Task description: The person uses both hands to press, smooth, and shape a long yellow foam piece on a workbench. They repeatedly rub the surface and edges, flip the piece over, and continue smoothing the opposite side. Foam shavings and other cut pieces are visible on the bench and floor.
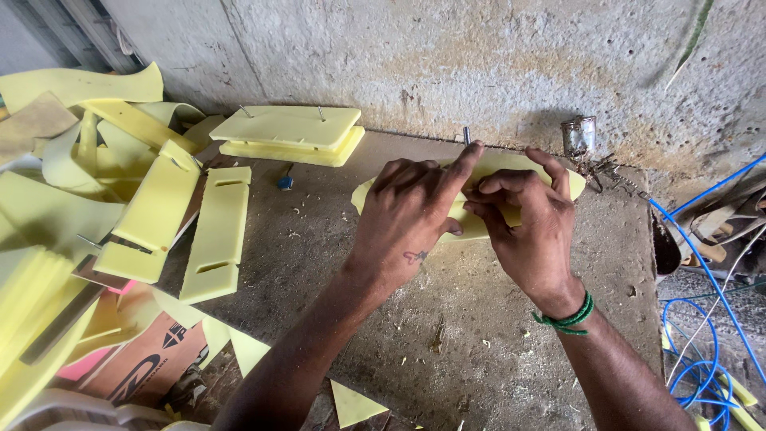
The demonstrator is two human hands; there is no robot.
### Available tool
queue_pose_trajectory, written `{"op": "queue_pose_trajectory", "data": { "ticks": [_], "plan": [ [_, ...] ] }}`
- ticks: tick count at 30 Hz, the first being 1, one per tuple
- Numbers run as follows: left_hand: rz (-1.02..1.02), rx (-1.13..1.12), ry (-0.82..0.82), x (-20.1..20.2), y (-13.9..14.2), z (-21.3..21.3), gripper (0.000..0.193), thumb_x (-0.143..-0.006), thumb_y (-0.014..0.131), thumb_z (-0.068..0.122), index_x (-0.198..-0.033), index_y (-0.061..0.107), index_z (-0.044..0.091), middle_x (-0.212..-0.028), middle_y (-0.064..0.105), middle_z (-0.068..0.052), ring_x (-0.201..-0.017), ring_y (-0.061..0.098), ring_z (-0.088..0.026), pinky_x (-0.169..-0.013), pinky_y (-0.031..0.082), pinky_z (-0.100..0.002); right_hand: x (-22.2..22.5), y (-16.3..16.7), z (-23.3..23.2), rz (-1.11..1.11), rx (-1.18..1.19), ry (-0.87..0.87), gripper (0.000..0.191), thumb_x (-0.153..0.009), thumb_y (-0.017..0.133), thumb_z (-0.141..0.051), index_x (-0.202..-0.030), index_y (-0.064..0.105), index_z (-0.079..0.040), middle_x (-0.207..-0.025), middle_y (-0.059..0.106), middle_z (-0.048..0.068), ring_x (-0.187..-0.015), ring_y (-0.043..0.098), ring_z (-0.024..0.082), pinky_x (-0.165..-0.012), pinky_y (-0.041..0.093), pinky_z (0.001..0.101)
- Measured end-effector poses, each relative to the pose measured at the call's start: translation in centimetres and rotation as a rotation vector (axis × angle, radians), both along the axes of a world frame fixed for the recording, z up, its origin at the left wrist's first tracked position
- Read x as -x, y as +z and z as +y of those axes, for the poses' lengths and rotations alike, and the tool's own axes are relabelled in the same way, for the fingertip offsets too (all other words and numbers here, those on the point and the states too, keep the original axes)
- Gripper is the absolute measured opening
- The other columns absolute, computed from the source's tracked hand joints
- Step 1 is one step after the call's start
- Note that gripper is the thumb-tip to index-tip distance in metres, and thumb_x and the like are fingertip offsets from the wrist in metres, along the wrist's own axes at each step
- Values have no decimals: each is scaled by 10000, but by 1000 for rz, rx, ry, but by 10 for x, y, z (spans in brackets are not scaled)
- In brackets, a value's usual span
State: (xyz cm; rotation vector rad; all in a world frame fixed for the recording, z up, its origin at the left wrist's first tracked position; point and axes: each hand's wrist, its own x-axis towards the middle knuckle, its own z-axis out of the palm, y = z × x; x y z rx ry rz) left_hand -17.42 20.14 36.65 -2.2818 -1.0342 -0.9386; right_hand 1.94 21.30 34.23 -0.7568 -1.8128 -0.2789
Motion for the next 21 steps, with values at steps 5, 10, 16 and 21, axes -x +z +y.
{"op": "queue_pose_trajectory", "data": {
  "ticks": [5, 10, 16, 21],
  "plan": [
    [-18, -16, 0, 1, 2, 2, 1094, -702, 897, 333, -1603, 313, 123, -960, 759, -88, -881, 721, -229, -932, 566, -439, -2, -1, -5, 18, 71, 62, 573, -848, 861, -130, -1297, 509, -87, -1166, 770, 38, -1206, 715, 263, -1243, 408, 492],
    [-10, -11, -16, -2, 3, 1, 1096, -760, 921, 312, -1625, 280, 108, -1007, 757, -101, -935, 725, -250, -1020, 560, -426, -1, -5, -1, 14, 53, 93, 591, -860, 855, -111, -1336, 506, -82, -1094, 783, -10, -1131, 743, 168, -1275, 287, 549],
    [56, -192, 2, 13, 16, -4, 1110, -564, 885, 435, -1504, 405, 93, -1207, 714, -137, -1097, 697, -276, -1110, 434, -603, 0, -6, 6, 79, 25, 57, 494, -889, 900, -173, -1225, 539, -170, -1049, 762, -51, -1071, 730, 111, -1305, 306, 456],
    [-139, 229, -144, 42, 20, -5, 832, -641, 952, 349, -1354, 603, 96, -1340, 675, -122, -1183, 676, -265, -1042, 564, -413, -2, 10, -6, -5, 78, 67, 600, -826, 863, -208, -1295, 510, -87, -1149, 777, -2, -1210, 693, 209, -1282, 190, 509]
  ]
}}
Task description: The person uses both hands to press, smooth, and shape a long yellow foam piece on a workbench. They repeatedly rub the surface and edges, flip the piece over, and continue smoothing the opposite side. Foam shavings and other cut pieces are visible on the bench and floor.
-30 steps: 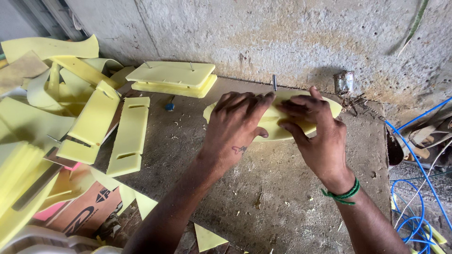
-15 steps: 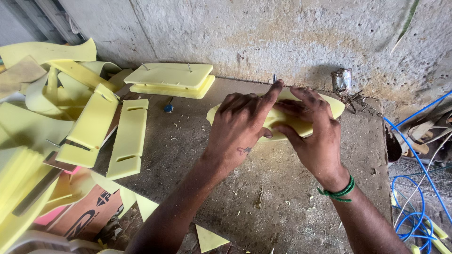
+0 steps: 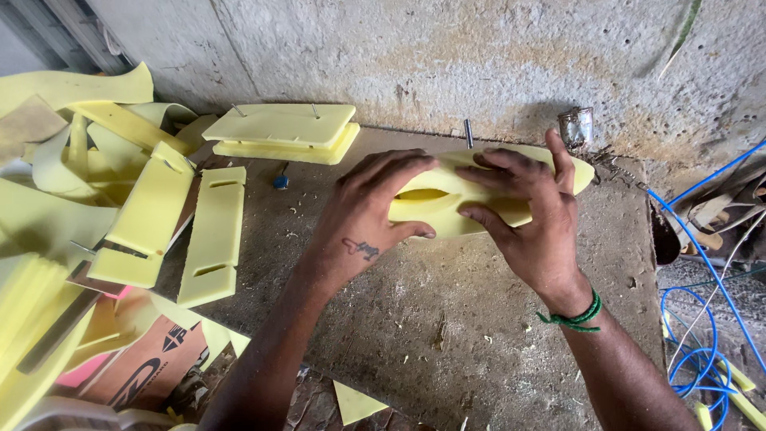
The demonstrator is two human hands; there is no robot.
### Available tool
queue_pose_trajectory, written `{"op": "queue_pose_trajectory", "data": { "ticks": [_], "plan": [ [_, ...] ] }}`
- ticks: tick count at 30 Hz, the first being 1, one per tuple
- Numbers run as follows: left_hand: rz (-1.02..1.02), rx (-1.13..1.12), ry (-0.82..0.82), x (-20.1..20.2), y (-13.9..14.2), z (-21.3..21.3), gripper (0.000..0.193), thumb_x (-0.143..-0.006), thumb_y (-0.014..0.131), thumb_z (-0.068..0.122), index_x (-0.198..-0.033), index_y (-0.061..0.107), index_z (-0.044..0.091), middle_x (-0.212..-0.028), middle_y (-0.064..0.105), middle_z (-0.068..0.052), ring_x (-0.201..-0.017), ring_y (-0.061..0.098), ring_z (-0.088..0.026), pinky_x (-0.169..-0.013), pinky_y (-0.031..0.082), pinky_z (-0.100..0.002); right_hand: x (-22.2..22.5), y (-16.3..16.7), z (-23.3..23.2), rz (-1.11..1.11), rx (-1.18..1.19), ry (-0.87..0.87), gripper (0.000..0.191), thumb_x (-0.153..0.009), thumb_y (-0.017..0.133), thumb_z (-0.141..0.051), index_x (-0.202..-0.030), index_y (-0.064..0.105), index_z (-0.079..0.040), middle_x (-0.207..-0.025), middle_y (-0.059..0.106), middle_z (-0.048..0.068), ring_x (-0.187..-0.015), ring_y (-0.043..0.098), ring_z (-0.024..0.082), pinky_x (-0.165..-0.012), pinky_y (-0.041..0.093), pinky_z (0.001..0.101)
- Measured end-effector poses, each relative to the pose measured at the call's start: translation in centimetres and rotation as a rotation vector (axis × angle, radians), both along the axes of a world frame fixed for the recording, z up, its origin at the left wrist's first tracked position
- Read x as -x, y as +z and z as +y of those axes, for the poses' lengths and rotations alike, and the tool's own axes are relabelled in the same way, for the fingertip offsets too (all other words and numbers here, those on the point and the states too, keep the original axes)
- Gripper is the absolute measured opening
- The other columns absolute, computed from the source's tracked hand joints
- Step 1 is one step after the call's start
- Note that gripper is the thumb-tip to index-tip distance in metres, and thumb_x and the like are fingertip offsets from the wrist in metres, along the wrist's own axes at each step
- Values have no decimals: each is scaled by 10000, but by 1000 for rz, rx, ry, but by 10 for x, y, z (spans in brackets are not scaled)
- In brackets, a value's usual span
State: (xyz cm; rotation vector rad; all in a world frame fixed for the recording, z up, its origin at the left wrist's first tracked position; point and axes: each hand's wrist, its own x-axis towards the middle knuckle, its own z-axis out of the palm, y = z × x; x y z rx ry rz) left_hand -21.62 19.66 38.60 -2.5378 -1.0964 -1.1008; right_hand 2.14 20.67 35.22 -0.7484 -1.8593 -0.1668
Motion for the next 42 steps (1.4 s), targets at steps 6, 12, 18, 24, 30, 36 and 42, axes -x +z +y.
{"op": "queue_pose_trajectory", "data": {
  "ticks": [6, 12, 18, 24, 30, 36, 42],
  "plan": [
    [-34, -37, -33, -5, -9, 1, 640, -713, 906, 339, -1267, 677, 117, -1295, 712, -62, -1159, 709, -221, -1013, 600, -365, 8, 3, -3, 17, 43, -9, 511, -862, 860, -159, -1241, 525, -83, -980, 795, -29, -1102, 741, 148, -1300, 148, 518],
    [-22, -15, -28, -9, -11, 1, 597, -729, 875, 353, -1254, 694, 135, -1279, 725, -62, -1134, 720, -211, -972, 612, -355, 8, -5, -2, 36, -21, -18, 431, -917, 858, -128, -1202, 536, -107, -1022, 795, -13, -1119, 739, 119, -1331, 257, 497],
    [-16, -39, -6, -9, -13, 7, 725, -728, 886, 369, -1351, 603, 130, -1263, 725, -101, -1117, 725, -244, -945, 622, -378, 9, -4, -4, 15, -8, 4, 633, -792, 860, -144, -1318, 521, -46, -1087, 786, 38, -1179, 697, 234, -1233, 281, 523],
    [-19, -47, -31, -14, -15, 7, 962, -747, 904, 354, -1526, 391, 117, -1224, 746, -100, -1076, 744, -260, -930, 623, -389, 11, -14, 5, 29, -93, -32, 439, -909, 873, -144, -1199, 543, -133, -1037, 780, -52, -1052, 767, 128, -1317, 300, 499],
    [-90, -42, -66, -13, -14, 10, 993, -723, 920, 353, -1533, 388, 137, -1356, 665, -127, -1146, 732, -279, -964, 629, -374, 6, -17, 6, -5, -64, -39, 647, -797, 880, -189, -1330, 534, -67, -1139, 770, 38, -1241, 643, 279, -1195, 412, 499],
    [-430, -50, -277, -1, -36, 32, 890, -754, 925, 341, -1470, 465, 84, -1513, 519, -158, -1330, 646, -315, -1135, 613, -388, 0, -7, 12, 11, -128, -32, 754, -848, 898, -192, -1460, 479, -56, -1224, 764, 53, -1387, 606, 249, -1219, 468, 439],
    [-1038, 255, -500, 3, -81, 43, 595, -876, 876, 188, -1376, 588, 41, -1408, 660, -199, -1355, 652, -315, -1125, 596, -442, -3, -5, 9, 101, 17, 28, 736, -886, 883, -112, -1460, 427, -40, -1234, 766, 90, -1228, 730, 241, -1102, 556, 358]
  ]
}}
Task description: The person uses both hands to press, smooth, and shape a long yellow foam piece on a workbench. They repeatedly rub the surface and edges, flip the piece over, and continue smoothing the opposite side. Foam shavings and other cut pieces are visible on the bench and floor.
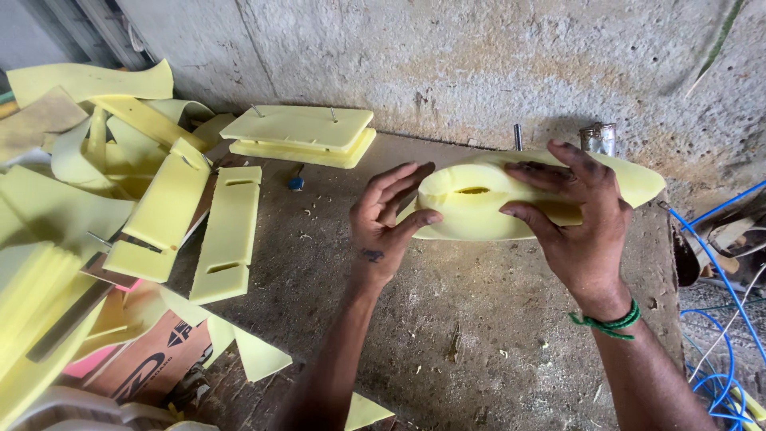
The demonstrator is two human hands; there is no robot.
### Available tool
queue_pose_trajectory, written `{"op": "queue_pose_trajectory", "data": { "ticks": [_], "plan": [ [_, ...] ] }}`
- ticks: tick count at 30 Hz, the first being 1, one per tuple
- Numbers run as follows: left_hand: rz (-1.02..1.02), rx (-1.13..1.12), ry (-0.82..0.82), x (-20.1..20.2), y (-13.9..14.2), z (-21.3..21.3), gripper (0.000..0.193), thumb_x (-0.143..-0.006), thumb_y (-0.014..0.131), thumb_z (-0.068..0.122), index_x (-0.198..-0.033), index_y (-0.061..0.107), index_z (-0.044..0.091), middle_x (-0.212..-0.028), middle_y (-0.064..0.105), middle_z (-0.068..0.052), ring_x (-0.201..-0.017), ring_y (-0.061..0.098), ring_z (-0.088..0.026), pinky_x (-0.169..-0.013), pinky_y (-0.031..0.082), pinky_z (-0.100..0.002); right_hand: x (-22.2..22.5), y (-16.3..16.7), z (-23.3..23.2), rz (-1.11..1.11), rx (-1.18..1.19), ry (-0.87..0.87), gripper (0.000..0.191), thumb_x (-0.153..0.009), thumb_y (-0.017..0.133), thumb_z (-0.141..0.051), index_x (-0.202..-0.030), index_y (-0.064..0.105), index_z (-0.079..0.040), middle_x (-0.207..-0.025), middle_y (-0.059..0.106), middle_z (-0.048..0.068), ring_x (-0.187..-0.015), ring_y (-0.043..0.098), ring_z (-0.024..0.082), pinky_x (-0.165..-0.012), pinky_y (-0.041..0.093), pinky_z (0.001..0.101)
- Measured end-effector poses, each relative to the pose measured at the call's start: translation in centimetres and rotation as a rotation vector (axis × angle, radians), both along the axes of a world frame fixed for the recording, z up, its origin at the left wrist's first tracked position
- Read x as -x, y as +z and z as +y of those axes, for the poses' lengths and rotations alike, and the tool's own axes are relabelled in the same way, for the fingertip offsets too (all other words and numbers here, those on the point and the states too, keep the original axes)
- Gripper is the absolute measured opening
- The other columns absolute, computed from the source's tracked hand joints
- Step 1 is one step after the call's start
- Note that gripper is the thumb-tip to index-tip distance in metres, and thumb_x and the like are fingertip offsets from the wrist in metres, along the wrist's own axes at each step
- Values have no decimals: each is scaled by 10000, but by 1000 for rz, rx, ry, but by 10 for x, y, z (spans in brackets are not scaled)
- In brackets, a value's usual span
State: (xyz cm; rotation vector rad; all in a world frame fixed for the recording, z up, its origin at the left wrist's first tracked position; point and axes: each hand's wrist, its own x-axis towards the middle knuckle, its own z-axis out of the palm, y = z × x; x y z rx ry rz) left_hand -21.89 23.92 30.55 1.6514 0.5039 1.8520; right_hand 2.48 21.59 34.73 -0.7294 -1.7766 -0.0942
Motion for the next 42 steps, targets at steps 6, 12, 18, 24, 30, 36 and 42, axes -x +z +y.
{"op": "queue_pose_trajectory", "data": {
  "ticks": [6, 12, 18, 24, 30, 36, 42],
  "plan": [
    [-264, 23, -5, -26, -17, -4, 628, -885, 861, 98, -1430, 558, 24, -1380, 669, -188, -1353, 643, -296, -1146, 611, -463, 2, 4, -1, -10, 5, -11, 742, -892, 877, -92, -1456, 398, -42, -1206, 765, 105, -1247, 729, 252, -1069, 562, 341],
    [-307, -27, 83, -39, -26, -8, 540, -939, 795, 105, -1435, 583, 74, -1382, 681, -152, -1303, 671, -238, -1114, 617, -366, 3, 5, -3, -1, 33, 7, 733, -884, 862, -82, -1453, 401, -40, -1221, 765, 104, -1269, 725, 255, -1085, 562, 343],
    [-167, -140, 389, -51, -32, 1, 287, -1046, 688, 37, -1329, 688, 88, -1327, 730, -151, -1178, 764, -228, -943, 697, -300, 4, 3, -2, -22, 2, -51, 739, -854, 869, -64, -1433, 411, -29, -1194, 766, 115, -1251, 720, 265, -1079, 545, 363],
    [-183, -124, 316, -50, -17, -3, 432, -1019, 732, 61, -1421, 576, 73, -1260, 759, -136, -1154, 772, -235, -968, 702, -316, -1, 3, 3, 37, 48, 6, 737, -889, 845, -54, -1458, 376, -21, -1254, 749, 114, -1246, 713, 246, -1080, 550, 328],
    [-225, -236, 193, -49, -3, -12, 740, -994, 773, 73, -1592, 339, 40, -1334, 693, -155, -1378, 617, -254, -1149, 611, -373, -1, 1, 5, 23, 46, -14, 734, -879, 851, -66, -1444, 386, -9, -1216, 762, 108, -1276, 710, 250, -1094, 550, 350],
    [-187, -176, 283, -42, -12, -8, 549, -982, 763, 27, -1473, 520, 42, -1277, 732, -144, -1311, 677, -234, -1073, 648, -338, 4, 2, 7, -21, 2, 10, 728, -875, 847, -90, -1443, 398, -19, -1231, 757, 108, -1294, 700, 255, -1116, 555, 349],
    [-130, -218, 326, -36, -16, 1, 285, -1042, 743, 17, -1301, 680, 118, -1213, 774, -107, -1131, 796, -195, -1025, 690, -330, 7, 5, 4, -82, -50, -84, 725, -847, 873, -109, -1405, 416, -25, -1171, 771, 96, -1244, 717, 249, -1066, 540, 361]
  ]
}}
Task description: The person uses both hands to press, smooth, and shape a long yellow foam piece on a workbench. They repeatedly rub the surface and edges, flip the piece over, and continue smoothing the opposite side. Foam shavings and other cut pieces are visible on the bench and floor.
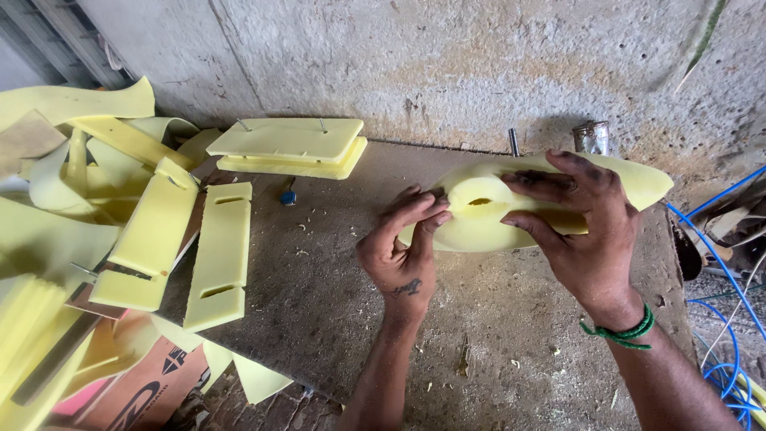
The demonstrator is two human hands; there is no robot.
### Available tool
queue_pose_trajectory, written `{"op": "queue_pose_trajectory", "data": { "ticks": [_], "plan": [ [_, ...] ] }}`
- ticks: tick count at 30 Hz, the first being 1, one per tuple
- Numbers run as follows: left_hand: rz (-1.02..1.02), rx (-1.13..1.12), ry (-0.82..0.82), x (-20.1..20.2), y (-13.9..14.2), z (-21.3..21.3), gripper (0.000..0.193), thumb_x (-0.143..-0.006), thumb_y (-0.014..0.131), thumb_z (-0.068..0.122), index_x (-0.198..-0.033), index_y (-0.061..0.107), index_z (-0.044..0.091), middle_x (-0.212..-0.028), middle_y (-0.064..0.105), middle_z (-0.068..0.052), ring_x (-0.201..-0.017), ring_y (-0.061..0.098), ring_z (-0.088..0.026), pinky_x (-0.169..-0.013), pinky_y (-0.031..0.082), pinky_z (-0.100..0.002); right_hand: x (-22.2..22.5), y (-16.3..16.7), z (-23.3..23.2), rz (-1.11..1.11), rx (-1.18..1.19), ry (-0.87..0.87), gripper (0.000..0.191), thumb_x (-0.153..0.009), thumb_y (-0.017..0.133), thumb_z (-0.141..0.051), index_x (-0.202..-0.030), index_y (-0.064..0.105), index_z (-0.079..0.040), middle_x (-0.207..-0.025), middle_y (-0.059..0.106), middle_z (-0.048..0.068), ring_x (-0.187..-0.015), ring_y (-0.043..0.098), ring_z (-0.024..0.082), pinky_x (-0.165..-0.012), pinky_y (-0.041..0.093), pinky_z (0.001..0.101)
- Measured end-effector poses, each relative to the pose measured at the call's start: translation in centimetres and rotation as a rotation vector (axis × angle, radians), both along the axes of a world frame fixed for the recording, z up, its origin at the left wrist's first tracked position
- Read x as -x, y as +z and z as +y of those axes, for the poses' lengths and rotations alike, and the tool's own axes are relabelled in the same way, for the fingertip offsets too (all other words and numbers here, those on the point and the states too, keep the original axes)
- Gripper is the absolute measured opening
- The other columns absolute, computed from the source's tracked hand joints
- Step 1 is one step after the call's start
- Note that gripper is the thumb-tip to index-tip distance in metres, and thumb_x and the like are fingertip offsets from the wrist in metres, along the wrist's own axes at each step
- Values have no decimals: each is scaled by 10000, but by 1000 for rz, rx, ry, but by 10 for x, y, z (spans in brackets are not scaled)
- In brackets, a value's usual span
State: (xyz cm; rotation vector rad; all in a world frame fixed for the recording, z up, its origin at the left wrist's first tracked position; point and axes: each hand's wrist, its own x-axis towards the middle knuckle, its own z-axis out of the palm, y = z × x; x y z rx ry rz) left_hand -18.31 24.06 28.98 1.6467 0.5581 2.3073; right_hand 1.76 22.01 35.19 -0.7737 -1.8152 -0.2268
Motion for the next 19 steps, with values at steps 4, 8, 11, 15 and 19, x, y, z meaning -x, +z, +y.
{"op": "queue_pose_trajectory", "data": {
  "ticks": [4, 8, 11, 15, 19],
  "plan": [
    [-13, -58, -10, -2, 10, -6, 566, -973, 768, 43, -1438, 469, 160, -1294, 691, -94, -1211, 727, -205, -1067, 646, -379, 0, 0, 1, 82, 64, 72, 714, -891, 860, -103, -1438, 407, -21, -1221, 764, 93, -1277, 717, 240, -1102, 549, 349],
    [94, -126, 59, 2, 20, -9, 767, -1005, 784, 59, -1607, 323, 170, -1371, 695, -137, -1391, 660, -233, -1180, 593, -397, -1, 0, 2, 63, 63, 80, 712, -887, 859, -100, -1434, 411, -22, -1215, 766, 81, -1235, 722, 222, -1096, 547, 341],
    [221, -133, 188, 6, 21, -14, 746, -993, 777, 69, -1608, 365, 167, -1253, 719, -124, -1408, 571, -249, -1290, 438, -431, 1, 2, 2, 32, 38, 38, 720, -873, 870, -116, -1429, 421, -27, -1200, 770, 75, -1254, 725, 234, -1073, 554, 340],
    [212, -106, 138, 8, 20, -11, 653, -1011, 762, 48, -1561, 421, 129, -1230, 765, -108, -1323, 662, -229, -1206, 546, -410, 3, 4, -1, -13, -2, -15, 717, -858, 877, -148, -1412, 436, -34, -1191, 772, 58, -1253, 713, 236, -1076, 529, 365],
    [156, -97, 81, 7, 19, -10, 565, -1055, 723, 5, -1535, 445, 117, -1129, 785, -108, -1215, 727, -194, -1234, 529, -416, 9, 8, -1, -39, -37, -51, 716, -845, 879, -178, -1401, 451, -36, -1180, 771, 47, -1282, 673, 246, -1081, 506, 384]
  ]
}}
